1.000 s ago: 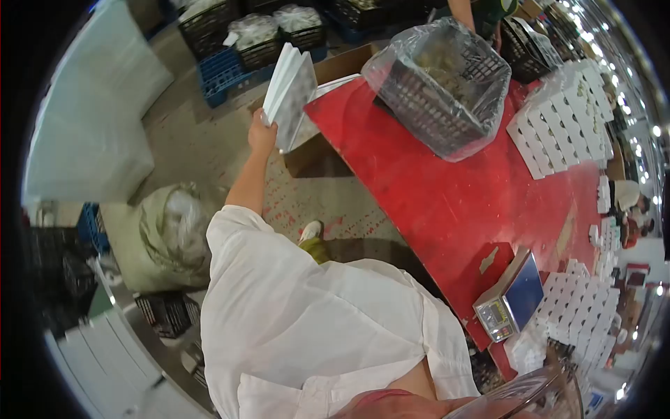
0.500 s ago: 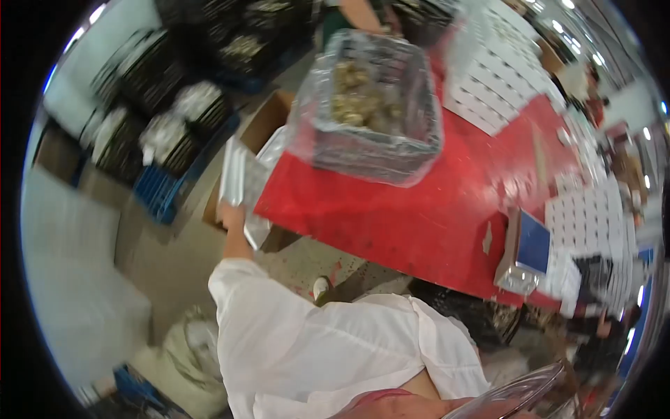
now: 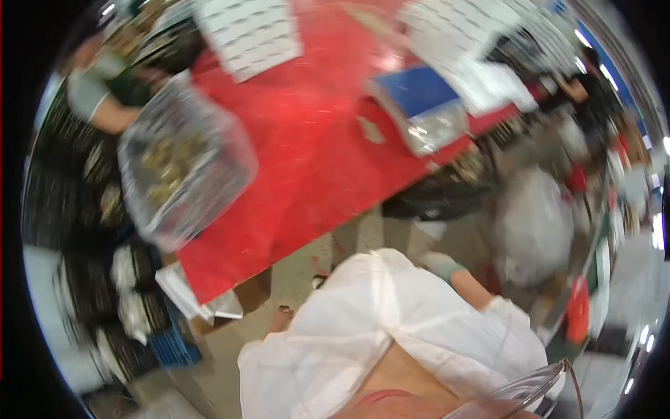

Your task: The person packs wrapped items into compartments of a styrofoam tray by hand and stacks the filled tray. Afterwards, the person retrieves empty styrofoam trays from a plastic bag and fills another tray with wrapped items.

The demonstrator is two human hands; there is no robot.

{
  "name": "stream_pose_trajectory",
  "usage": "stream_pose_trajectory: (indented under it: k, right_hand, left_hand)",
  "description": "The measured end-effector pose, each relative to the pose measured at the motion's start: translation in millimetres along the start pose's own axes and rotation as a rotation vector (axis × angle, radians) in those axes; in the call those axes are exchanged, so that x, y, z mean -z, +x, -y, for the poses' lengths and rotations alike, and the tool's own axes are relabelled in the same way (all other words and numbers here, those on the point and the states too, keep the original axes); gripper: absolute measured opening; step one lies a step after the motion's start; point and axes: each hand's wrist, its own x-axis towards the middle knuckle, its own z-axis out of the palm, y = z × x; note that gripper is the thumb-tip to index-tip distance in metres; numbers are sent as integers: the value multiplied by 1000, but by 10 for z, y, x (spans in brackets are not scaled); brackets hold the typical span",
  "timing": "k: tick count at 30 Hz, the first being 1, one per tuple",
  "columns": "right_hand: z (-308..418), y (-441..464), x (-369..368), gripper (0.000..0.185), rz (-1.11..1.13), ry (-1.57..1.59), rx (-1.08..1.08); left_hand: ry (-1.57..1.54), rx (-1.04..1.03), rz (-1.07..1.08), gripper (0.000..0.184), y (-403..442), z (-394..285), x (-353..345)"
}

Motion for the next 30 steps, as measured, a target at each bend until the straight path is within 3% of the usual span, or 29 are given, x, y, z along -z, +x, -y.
stream_pose_trajectory:
  k: [5,8,10,12,16,20,22,24,26,28,30]
  right_hand:
    - [-983,-416,-162,35,-219,85,43]
    - [-1693,-872,-324,37,-266,195,-168]
    - [-2106,-1266,-512,44,-340,272,-306]
    - [-2521,-1624,-784,41,-379,355,-381]
    - [-3034,-2238,-1210,40,-360,489,-653]
    - [-3273,-2559,-1517,38,-397,620,-793]
    - [-3426,-2574,-1737,37,-410,655,-776]
    - [-3578,-2527,-1897,36,-397,668,-779]
    - [-3799,-2409,-2294,31,-369,678,-785]
    - [-4357,-2168,-2070,31,-355,648,-736]
    - [-5137,-1650,-1496,31,-387,499,-597]
  left_hand:
    - [-30,-74,31,22,584,-1385,-90]
    - [-105,-84,4,22,964,-2775,-448]
    - [-68,-263,122,21,606,-4529,-366]
    - [81,-579,101,20,1036,-5083,-780]
    - [-40,-862,146,17,1283,-6608,-1578]
    - [-299,-753,511,22,754,-8164,-2068]
    - [-634,-777,852,37,287,-8902,-2091]
    - [-842,-1054,1150,60,-283,-9581,-1949]
    - [-995,-1290,1688,83,-518,-10008,-1898]
    - [-953,-1767,1735,89,-669,-10517,-1918]
    - [-922,-1929,1762,84,-816,-10964,-1807]
